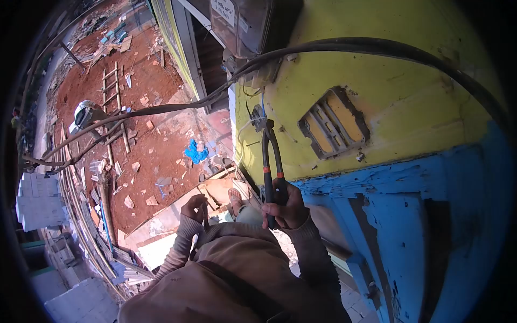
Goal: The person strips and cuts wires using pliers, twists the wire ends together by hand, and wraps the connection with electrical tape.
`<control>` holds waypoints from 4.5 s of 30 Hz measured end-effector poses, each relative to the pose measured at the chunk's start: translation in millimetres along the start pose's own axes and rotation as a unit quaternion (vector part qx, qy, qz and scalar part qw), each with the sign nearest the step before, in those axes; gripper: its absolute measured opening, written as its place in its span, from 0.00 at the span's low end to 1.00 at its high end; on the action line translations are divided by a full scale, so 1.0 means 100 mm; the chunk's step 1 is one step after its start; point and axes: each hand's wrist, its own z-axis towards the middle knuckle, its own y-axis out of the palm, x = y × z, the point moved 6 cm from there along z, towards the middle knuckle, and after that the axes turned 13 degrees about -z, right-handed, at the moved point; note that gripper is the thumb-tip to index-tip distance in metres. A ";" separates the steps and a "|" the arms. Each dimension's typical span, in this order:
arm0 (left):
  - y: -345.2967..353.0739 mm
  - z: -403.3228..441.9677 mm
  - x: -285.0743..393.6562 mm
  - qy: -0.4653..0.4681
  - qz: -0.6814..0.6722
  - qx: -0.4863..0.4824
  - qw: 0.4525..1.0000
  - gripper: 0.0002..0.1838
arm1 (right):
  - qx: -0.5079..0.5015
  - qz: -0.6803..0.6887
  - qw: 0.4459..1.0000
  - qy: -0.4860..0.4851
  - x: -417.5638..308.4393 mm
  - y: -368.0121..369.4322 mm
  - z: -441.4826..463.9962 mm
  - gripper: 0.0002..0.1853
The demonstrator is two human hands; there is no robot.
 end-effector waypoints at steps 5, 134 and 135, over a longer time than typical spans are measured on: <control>0.53 1.06 1.70 0.314 -0.045 0.078 0.945 0.24 | 0.014 -0.072 0.997 -0.010 0.04 -0.04 0.02 0.19; 1.23 2.00 1.90 0.160 -0.397 -0.198 0.882 0.07 | 0.263 -0.606 0.750 -0.035 -0.27 -0.22 -0.17 0.26; 1.23 1.99 1.89 0.158 -0.399 -0.201 0.881 0.07 | 0.265 -0.606 0.749 -0.032 -0.26 -0.24 -0.17 0.26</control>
